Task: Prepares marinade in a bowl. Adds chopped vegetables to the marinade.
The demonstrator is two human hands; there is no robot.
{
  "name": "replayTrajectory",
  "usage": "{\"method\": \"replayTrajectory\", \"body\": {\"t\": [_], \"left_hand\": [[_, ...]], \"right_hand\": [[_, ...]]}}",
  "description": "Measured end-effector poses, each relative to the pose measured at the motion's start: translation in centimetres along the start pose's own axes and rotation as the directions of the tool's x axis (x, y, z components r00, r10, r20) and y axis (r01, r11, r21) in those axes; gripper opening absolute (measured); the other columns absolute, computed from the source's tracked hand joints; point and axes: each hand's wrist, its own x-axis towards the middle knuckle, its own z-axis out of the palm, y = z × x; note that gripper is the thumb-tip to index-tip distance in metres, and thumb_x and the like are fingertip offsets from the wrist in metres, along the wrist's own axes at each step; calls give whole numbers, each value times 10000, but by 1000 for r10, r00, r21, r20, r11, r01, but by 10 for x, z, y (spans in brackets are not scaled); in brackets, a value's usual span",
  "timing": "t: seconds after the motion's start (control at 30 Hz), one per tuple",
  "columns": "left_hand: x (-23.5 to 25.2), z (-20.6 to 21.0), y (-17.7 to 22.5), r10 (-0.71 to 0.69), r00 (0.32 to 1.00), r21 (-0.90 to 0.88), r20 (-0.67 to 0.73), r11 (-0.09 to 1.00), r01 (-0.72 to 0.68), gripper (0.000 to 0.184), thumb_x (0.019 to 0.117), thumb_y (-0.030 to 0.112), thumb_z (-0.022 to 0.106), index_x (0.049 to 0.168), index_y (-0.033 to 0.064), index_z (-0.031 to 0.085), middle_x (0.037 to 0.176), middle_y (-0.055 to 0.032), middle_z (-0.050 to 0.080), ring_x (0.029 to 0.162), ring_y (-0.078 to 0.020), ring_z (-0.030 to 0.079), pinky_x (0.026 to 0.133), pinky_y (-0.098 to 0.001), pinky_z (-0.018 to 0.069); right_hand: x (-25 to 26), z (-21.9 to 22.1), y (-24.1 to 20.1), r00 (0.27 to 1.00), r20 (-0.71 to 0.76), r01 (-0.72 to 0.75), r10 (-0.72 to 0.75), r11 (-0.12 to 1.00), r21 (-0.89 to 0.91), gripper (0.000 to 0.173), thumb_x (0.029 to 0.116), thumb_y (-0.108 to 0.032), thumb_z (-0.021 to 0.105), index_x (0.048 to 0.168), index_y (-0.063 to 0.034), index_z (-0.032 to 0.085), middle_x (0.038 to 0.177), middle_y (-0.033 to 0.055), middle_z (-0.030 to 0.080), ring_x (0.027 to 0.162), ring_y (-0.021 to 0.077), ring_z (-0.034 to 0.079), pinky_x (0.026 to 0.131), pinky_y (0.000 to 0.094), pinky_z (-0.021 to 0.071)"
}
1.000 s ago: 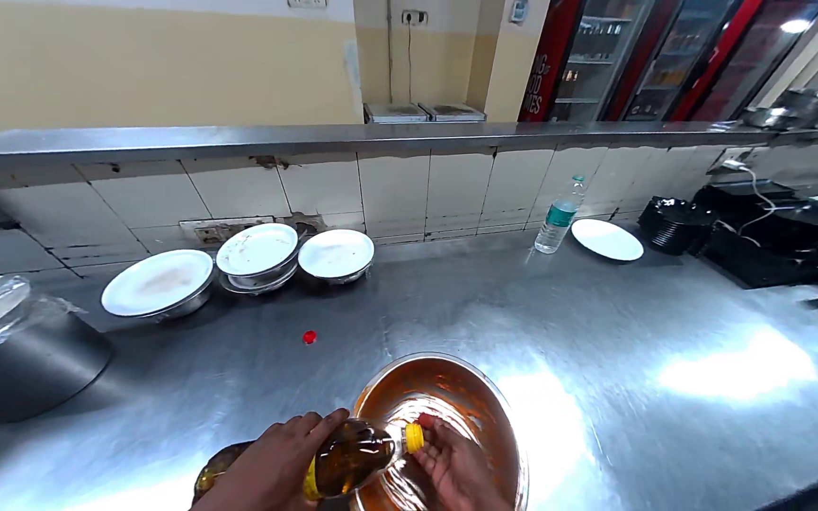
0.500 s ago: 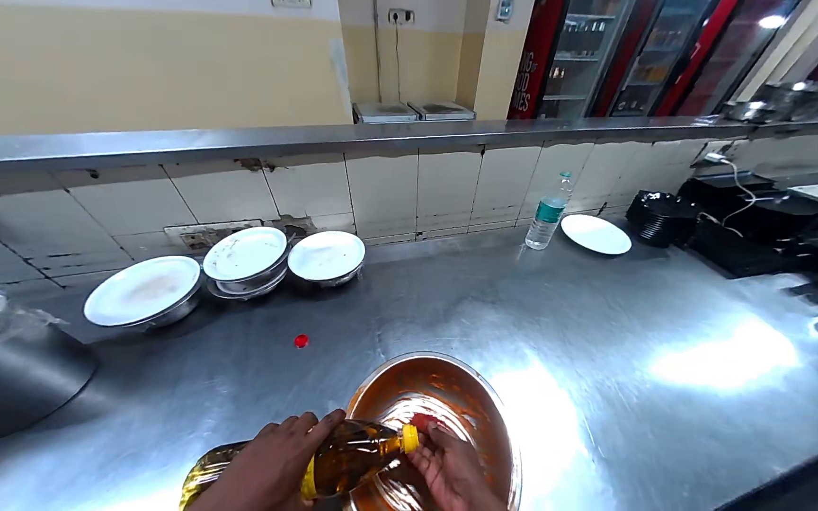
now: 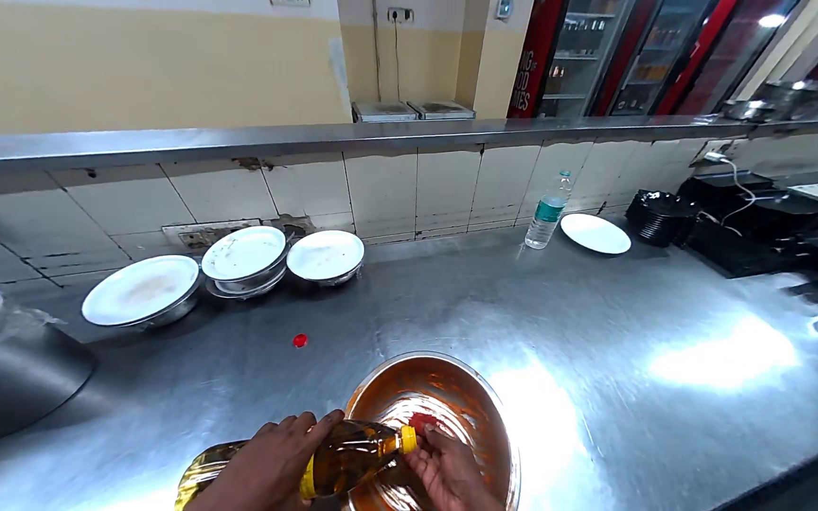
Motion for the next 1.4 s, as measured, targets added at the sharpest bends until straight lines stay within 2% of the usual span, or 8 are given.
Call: {"method": "replayTrajectory", "body": {"t": [0.57,0.97,1.03,1.1,1.17,1.23,1.3,1.4], "left_hand": [[2,-1,-1,-19,1000,-3,22,1000,19,982,777,347,864,1587,180,334,1361,-245,567,1236,-453,571,982,-611,472],[-1,9,-8,-3,995,-163,-104,987,-14,1017,732,358,891,1573,178,349,1347,-230,583,1227,-444,584,988,-613,483],[-3,11,-11,-22,988,-253,-154,967,-18,1042,715,357,905,1574,159,349,1371,-222,574,1246,-430,579,1014,-595,481],[-4,19,-18,-45,963,-371,-264,927,-58,1056,682,375,912,1559,138,372,1376,-202,582,1235,-397,598,1016,-577,497],[-4,29,-25,-84,916,-465,-393,877,-119,1068,646,382,913,1539,120,389,1387,-174,591,1223,-349,621,1018,-555,511],[-3,40,-29,-137,852,-519,-505,837,-173,1080,620,409,900,1526,96,401,1362,-163,613,1213,-305,632,1026,-513,513],[0,49,-30,-185,796,-542,-576,815,-203,1097,592,427,886,1512,61,414,1341,-173,623,1204,-296,633,1020,-495,512],[3,55,-31,-208,778,-562,-593,799,-215,1094,599,425,880,1506,31,413,1350,-190,617,1226,-307,622,1033,-499,503]], "right_hand": [[1,-1,2,1000,21,14,-15,998,53,173,1097,-50,410,1187,36,529,982,142,640,825,214,682,764,346,609],[-1,0,-5,999,27,-41,38,993,109,176,1093,-47,416,1205,47,515,976,179,674,839,259,728,782,371,639],[1,-2,-11,997,66,-53,48,996,69,190,1099,-51,397,1182,53,533,971,184,694,854,266,737,802,375,638],[2,-2,-23,993,110,-35,50,990,-135,217,1105,-53,376,1172,61,549,992,166,697,873,241,731,813,359,627],[3,-2,-39,985,172,75,18,850,-521,238,1113,-68,385,1183,57,576,1027,117,692,898,176,720,835,321,614],[4,0,-55,967,253,232,-17,458,-858,298,1115,-129,403,1229,49,613,1092,112,681,957,148,690,891,326,581],[0,8,-66,952,306,305,6,76,-949,359,1110,-183,390,1227,41,644,1119,177,676,1008,245,669,937,440,536],[-14,26,-76,939,336,344,73,-191,-919,381,1114,-206,373,1237,31,645,1139,218,674,1053,322,660,957,510,506]]}}
